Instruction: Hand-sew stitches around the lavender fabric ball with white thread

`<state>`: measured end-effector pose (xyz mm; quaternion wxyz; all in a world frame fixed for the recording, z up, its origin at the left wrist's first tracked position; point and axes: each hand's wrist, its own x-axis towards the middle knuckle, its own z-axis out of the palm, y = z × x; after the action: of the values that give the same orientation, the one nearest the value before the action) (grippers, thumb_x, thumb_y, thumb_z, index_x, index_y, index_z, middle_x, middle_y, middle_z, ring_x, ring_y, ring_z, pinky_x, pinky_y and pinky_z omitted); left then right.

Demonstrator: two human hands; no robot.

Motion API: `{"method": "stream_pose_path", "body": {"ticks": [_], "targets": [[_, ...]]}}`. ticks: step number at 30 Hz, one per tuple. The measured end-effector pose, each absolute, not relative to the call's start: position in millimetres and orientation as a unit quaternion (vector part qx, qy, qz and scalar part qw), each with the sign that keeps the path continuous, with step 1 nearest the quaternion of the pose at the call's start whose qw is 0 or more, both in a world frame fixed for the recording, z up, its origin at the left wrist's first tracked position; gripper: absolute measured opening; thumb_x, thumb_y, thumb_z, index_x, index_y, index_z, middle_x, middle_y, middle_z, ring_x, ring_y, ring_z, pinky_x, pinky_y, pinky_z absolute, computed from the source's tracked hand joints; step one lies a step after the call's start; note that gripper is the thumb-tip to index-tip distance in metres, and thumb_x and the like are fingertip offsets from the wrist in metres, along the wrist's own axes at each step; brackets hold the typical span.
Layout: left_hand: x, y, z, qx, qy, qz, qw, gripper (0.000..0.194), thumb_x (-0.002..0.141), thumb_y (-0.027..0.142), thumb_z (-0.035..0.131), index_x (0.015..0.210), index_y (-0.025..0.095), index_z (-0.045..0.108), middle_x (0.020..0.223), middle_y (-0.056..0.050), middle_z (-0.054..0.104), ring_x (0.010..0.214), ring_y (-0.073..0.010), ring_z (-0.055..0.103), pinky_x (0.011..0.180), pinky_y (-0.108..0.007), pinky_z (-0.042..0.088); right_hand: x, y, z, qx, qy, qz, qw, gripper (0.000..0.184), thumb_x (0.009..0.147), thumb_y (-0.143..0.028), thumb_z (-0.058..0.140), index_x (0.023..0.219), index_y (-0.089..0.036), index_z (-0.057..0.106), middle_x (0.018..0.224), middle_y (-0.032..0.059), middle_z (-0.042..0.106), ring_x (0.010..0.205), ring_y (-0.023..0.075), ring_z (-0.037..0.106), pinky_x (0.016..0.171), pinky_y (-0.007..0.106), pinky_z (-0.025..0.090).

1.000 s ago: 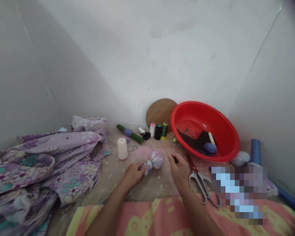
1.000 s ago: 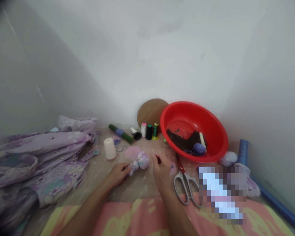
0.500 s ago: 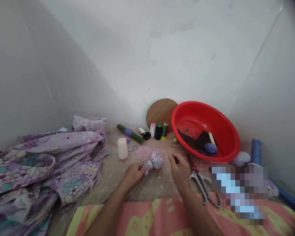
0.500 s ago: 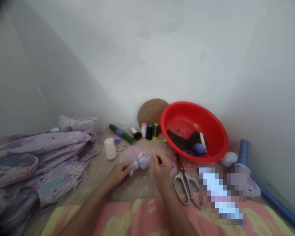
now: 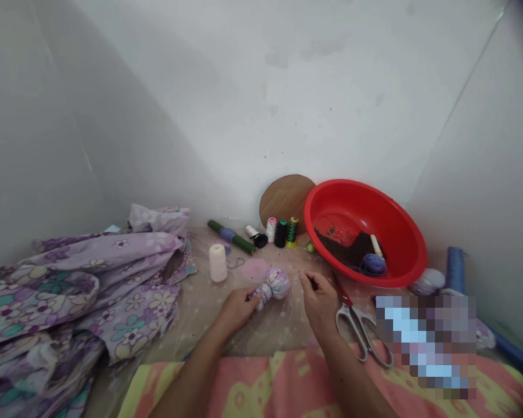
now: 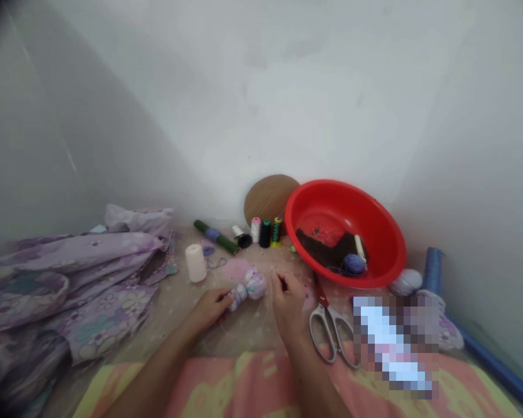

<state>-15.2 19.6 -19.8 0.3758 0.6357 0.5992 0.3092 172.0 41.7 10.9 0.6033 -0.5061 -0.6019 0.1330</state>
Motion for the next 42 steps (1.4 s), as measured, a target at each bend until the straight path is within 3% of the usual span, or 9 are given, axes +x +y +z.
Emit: {"method": "stream_pose_path", "body": {"ticks": [7,14,24,32,42], "targets": [[-16,19,-19,0.638,0.598,0.315,0.369,0.038,0.074,0.046,0.035,0.066,0.014,0.053,0.046,0.002,0.046,0.038,-0.0084,0.042,0.038,-0.018,0.026,172,42,12,-0.529,-0.596,0.115,0.593,0.026,0.073,-0.037,0.046,0.069,-0.015,0.059,0.063,0.0019,0.059,0.059,0.0128,0.051,0.058,0.022,0.038],[-16,21,-24,0.633,0.609,0.304,0.369,0.041,0.074,0.048,0.034,0.071,0.014,0.057,0.047,0.002,0.047,0.039,-0.0093,0.043,0.04,-0.019,0.027,173,42,13,-0.564,-0.566,0.093,0.593,0.034,0.077,-0.038,0.038,0.091,-0.015,0.058,0.078,0.0058,0.063,0.067,0.0146,0.055,0.063,0.025,0.041],[-18,21,-20,0.665,0.59,0.304,0.342,0.04,0.075,0.046,0.035,0.071,0.013,0.058,0.049,0.001,0.05,0.044,-0.0099,0.044,0.042,-0.019,0.027,153,31,4,-0.475,-0.719,0.242,0.446,0.024,0.076,-0.031,0.043,0.082,-0.022,0.065,0.078,0.0018,0.066,0.071,0.0151,0.059,0.065,0.024,0.043],[-17,21,-19,0.644,0.573,0.329,0.386,0.039,0.074,0.046,0.038,0.09,0.015,0.057,0.056,0.002,0.051,0.044,-0.0091,0.046,0.038,-0.017,0.032,149,28,-2,-0.513,-0.749,0.24,0.344,0.021,0.074,-0.031,0.048,0.079,-0.028,0.067,0.08,-0.0014,0.068,0.073,0.016,0.061,0.06,0.023,0.041],[-17,21,-18,0.612,0.582,0.332,0.421,0.041,0.072,0.049,0.039,0.084,0.013,0.056,0.051,0.002,0.047,0.038,-0.0083,0.043,0.035,-0.017,0.033,145,27,-8,-0.537,-0.753,0.229,0.303,0.022,0.073,-0.026,0.048,0.085,-0.033,0.065,0.088,-0.0029,0.066,0.081,0.0168,0.06,0.067,0.026,0.043]]}}
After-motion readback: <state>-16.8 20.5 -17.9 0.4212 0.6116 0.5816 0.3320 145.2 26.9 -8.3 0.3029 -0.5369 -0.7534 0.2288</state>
